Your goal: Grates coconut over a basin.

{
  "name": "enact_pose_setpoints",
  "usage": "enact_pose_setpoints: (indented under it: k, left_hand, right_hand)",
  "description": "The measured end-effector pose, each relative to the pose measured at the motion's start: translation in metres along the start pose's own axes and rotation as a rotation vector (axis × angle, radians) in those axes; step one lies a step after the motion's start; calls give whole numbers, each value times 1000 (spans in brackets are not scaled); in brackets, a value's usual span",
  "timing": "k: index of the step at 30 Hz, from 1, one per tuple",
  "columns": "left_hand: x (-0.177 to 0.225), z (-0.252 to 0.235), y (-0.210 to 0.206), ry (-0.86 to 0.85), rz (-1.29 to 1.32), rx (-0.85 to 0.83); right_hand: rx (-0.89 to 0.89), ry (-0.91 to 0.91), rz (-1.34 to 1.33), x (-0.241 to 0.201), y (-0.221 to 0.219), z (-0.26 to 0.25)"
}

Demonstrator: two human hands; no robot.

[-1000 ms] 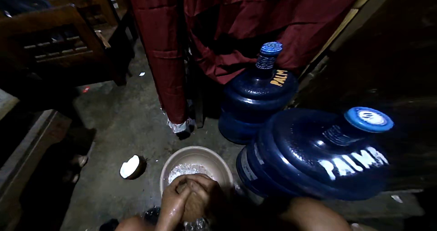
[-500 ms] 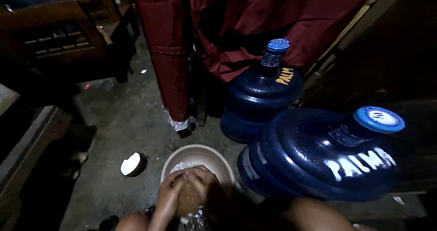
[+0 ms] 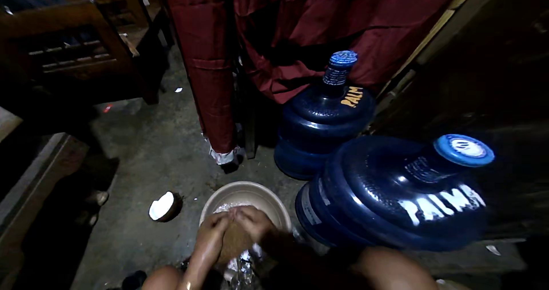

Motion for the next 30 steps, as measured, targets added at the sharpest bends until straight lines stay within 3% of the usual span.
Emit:
enact_pose_setpoints:
  k: [1,3,6,9,11,13,15,17,20,21,25,27,29,30]
  left_hand:
    - [-4,12,1,-65,10,43]
    - [-26,15,-7,-87,-6,127]
    - [-40,-27,-24,18,-135,86]
    - [-31,-64,-32,149,-264,-91]
    - [-27,-71,-25,281,-248,-245]
    - [-6,-64,-7,356,-261,-295]
    - [14,-41,8,346,-212,-303]
    - [22,-16,13,181,-100,-292]
    - [-2,14,-6,-118,-20,-61]
    - [-15,12,-12,-152,-34,8]
    - [-32,-35,-30,37,-217,-26]
    - [-22,-58,-37,49,-349,-128]
    - [-12,-68,-34,4,-463,-246]
    - [-12,-67,-30,47,-375,-211]
  right_hand:
    - [83,170,12,7,-6,11]
    - [110,190,-38,38,-18,10]
    - [53,-108,-148,69,-23,-21]
    - [-27,-465,-148,70,-17,-50]
    - [-76,-642,-141,68,-14,-57]
    - [-146,-720,-178,54,-5,-61]
    - [-211,-655,-174,30,6,-48]
    - [-223,-422,-64,-4,16,-21]
    - [36,25,-86,15,0,20]
    - [110,52,-150,30,-8,23]
    - [57,-247,-80,76,-19,-22]
    - [-24,-465,-48,69,-13,-47]
    - [-32,-516,1,58,-11,-59]
    - [-32,-492,26,49,-10,-61]
Point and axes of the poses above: each hand's wrist, its own z-axis away from the middle knuckle, its own y-axis out of the back of the hand, x = y × z, the point moved 2 cm from there along -z, towards the middle knuckle, and after that the axes turned 12 degrees about x, right-handed, at the moved point
